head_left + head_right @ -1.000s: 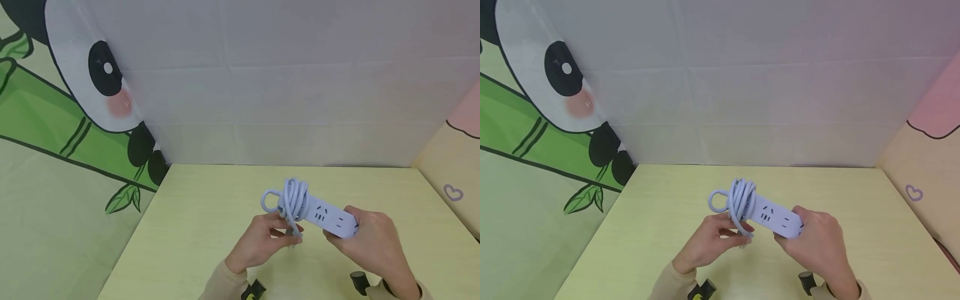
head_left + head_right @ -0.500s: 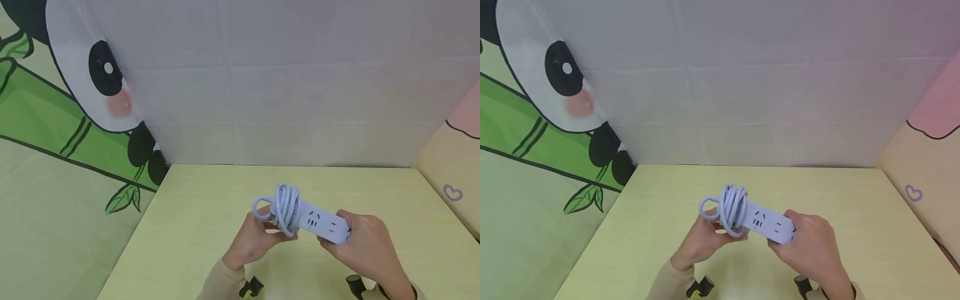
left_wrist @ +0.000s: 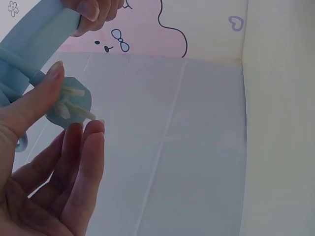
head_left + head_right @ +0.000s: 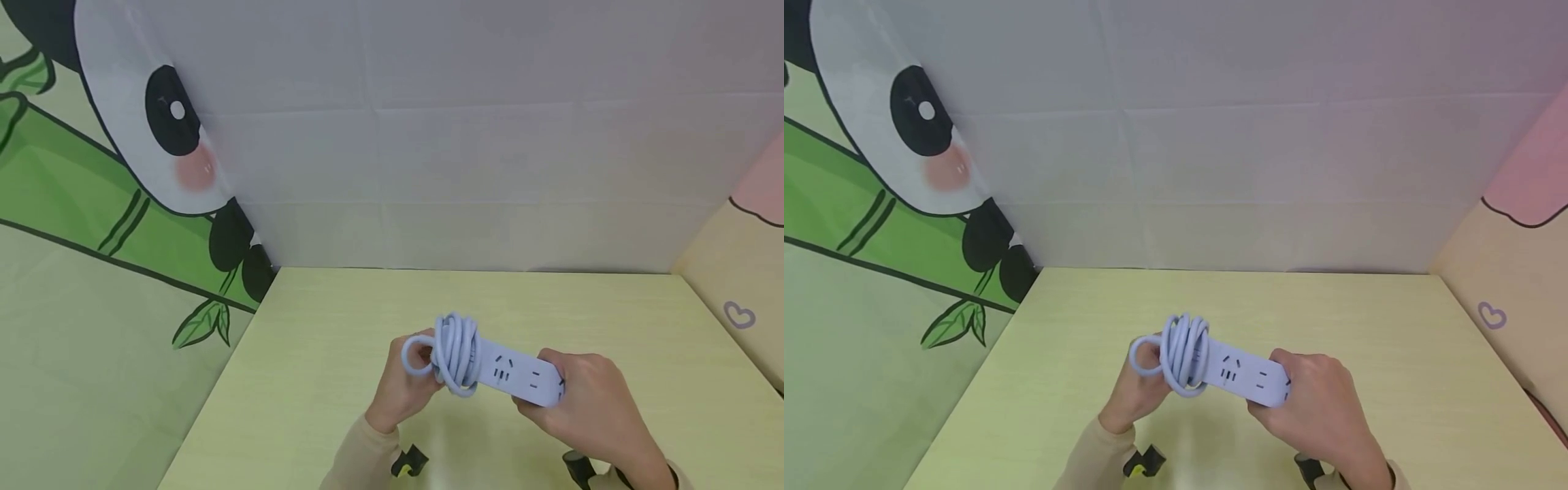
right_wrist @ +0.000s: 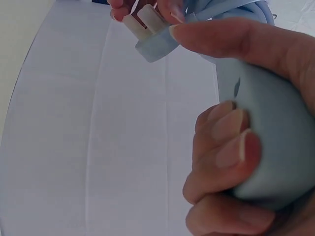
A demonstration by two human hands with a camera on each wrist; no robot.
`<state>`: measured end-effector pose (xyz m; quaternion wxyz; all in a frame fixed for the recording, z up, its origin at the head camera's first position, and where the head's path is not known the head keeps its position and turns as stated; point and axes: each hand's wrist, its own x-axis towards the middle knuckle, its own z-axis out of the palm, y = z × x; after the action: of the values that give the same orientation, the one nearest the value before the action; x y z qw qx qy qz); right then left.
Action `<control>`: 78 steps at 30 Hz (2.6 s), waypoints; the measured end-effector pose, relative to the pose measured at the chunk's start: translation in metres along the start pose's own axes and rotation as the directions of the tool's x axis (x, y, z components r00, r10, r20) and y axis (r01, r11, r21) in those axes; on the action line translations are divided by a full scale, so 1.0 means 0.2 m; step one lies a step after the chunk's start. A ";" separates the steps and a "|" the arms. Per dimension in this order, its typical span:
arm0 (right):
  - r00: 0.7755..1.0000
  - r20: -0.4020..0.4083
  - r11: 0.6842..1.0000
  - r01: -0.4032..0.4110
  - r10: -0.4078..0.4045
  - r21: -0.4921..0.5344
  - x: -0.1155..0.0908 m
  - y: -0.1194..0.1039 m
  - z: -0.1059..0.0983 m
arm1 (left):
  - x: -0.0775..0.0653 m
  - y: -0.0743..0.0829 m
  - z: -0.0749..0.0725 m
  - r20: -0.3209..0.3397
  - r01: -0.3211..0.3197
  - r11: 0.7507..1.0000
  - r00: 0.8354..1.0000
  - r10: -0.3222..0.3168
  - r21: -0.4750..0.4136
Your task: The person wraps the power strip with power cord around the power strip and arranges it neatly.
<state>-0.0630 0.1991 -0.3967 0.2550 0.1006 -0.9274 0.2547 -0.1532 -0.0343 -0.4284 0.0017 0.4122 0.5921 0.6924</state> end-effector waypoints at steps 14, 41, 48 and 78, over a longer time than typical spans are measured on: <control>0.997 0.045 0.998 0.058 -0.059 0.021 0.00 0.02 0.00 | 0.02 -0.01 0.00 0.006 -0.087 0.995 0.996 0.087 0.056; 0.912 0.378 0.949 -0.248 0.161 0.195 0.15 0.26 0.19 | 0.02 -0.13 -0.10 -0.107 0.541 0.803 0.840 -0.532 0.252; 0.907 0.342 0.929 -0.321 0.246 0.182 0.15 0.29 0.15 | 0.02 -0.14 -0.11 -0.138 0.596 0.787 0.803 -0.580 0.161; 0.883 0.329 0.917 -0.386 0.336 0.101 0.11 0.33 0.07 | 0.00 -0.17 -0.15 -0.414 0.594 0.597 0.804 -0.426 0.540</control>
<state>-0.1083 0.2463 -0.4240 0.0475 -0.0157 -0.9338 0.3542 -0.1872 -0.0496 -0.4560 -0.0134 0.1105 0.8816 0.4587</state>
